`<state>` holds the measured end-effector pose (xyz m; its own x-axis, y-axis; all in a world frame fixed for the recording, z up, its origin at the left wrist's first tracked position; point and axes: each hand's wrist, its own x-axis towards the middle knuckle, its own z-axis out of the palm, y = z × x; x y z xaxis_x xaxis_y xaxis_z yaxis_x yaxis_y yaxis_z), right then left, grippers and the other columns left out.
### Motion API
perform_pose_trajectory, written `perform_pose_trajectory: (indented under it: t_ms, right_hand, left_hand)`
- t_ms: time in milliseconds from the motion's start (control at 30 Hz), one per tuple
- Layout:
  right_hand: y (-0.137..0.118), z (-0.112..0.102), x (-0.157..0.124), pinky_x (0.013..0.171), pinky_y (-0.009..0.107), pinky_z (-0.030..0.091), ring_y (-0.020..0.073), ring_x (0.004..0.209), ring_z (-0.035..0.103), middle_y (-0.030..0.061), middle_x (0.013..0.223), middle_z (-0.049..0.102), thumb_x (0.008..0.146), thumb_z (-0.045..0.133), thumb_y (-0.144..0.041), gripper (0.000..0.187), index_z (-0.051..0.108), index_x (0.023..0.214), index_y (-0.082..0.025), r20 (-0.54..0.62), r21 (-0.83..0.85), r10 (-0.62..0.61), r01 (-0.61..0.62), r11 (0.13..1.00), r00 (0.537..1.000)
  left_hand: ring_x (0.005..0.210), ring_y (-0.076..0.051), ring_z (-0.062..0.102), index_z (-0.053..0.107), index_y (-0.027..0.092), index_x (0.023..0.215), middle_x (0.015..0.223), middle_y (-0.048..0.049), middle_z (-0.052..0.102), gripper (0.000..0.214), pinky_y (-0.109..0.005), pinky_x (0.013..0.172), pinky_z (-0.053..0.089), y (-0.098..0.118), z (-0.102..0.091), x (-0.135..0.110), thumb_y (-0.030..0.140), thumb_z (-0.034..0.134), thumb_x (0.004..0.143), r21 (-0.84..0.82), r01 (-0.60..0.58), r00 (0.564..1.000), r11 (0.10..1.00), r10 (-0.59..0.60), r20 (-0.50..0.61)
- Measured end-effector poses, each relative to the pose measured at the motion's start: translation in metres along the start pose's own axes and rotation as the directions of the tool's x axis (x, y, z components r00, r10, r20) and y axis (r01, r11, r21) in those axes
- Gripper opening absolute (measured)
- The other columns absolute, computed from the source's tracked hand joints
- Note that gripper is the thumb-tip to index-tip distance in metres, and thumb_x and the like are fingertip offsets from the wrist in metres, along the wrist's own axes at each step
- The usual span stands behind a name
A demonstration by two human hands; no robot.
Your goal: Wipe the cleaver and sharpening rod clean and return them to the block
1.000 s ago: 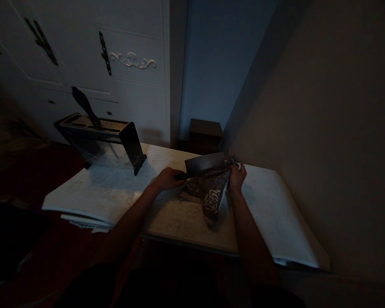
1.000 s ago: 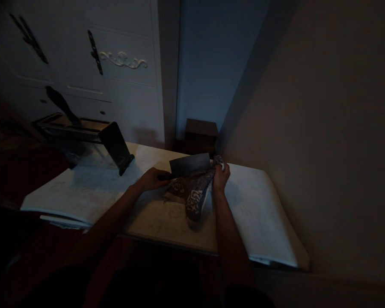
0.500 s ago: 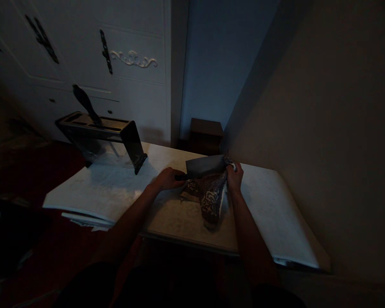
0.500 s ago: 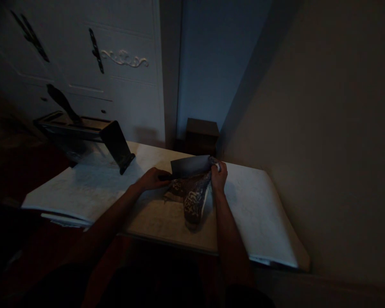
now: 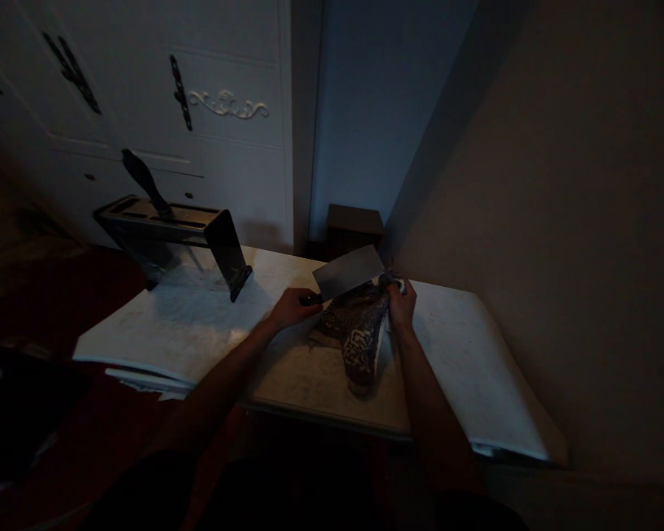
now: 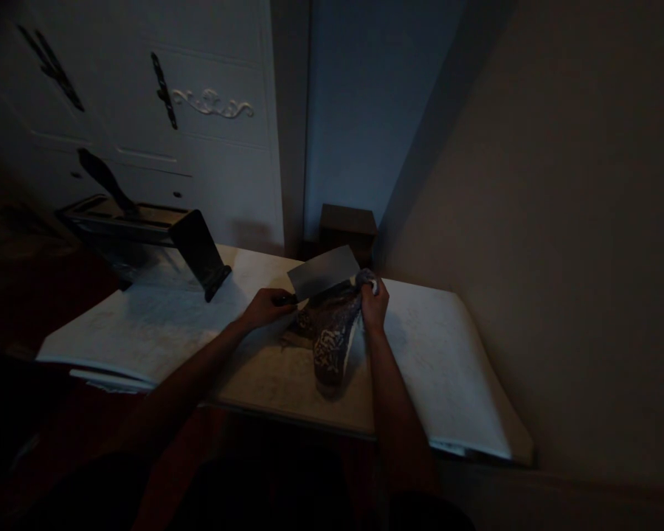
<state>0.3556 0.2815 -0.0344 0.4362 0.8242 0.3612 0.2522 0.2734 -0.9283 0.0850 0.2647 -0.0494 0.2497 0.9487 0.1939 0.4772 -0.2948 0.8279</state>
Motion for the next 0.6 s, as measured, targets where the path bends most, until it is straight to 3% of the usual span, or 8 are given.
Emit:
perform_pose_trajectory:
  t_ms: [100,200,433,500,600]
  right_hand:
    - [0.001,0.004,-0.004,0.085,0.036,0.047,0.0204,0.085,0.059,0.005,0.089,0.067,0.068,0.053,-0.032,0.031,0.067,0.09,-0.015,0.067,-0.043,-0.047,0.05,0.998,0.997]
    - [-0.001,0.009,-0.01,0.091,0.038,0.046,0.0217,0.093,0.06,0.0061,0.096,0.068,0.07,0.053,-0.028,0.031,0.068,0.095,-0.017,0.175,-0.065,-0.168,0.181,0.981,0.97]
    - [-0.008,0.015,-0.027,0.085,0.036,0.051,0.0218,0.093,0.064,0.005,0.103,0.068,0.073,0.061,-0.026,0.036,0.061,0.108,-0.02,0.277,-0.072,-0.284,0.315,0.946,0.918]
    - [-0.009,0.017,-0.03,0.084,0.036,0.052,0.0225,0.092,0.065,0.0042,0.102,0.069,0.073,0.064,-0.028,0.034,0.062,0.106,-0.021,0.355,-0.079,-0.317,0.366,0.927,0.88]
    - [-0.01,0.02,-0.036,0.087,0.038,0.052,0.0235,0.096,0.065,0.0039,0.106,0.069,0.074,0.064,-0.029,0.031,0.064,0.105,-0.023,0.513,-0.087,-0.363,0.467,0.88,0.778]
  left_hand:
    - [0.043,-0.008,0.045,0.066,0.011,0.08,0.053,0.003,0.053,0.03,-0.021,0.043,0.031,0.006,0.004,-0.002,0.041,0.066,0.073,-0.19,0.124,0.992,0.974,-0.119,0.04]
    - [0.033,-0.007,0.039,0.062,0.012,0.081,0.048,0.0057,0.047,0.036,-0.021,0.036,0.027,0.014,0.007,-0.003,0.047,0.066,0.073,-0.359,0.222,0.974,0.907,-0.189,0.125]
    - [0.034,-0.006,0.039,0.062,0.011,0.078,0.05,0.0049,0.051,0.037,-0.019,0.034,0.027,0.012,0.013,-0.002,0.047,0.068,0.07,-0.4,0.214,0.976,0.891,-0.176,0.13]
    - [0.034,-0.006,0.04,0.062,0.012,0.077,0.05,0.0051,0.052,0.037,-0.019,0.034,0.028,0.01,0.014,-0.002,0.047,0.068,0.07,-0.419,0.218,0.975,0.881,-0.178,0.133]
    - [0.033,-0.006,0.04,0.058,0.013,0.073,0.049,0.0057,0.05,0.039,-0.019,0.032,0.027,0.011,0.015,-0.001,0.049,0.07,0.068,-0.466,0.236,0.971,0.853,-0.193,0.14]
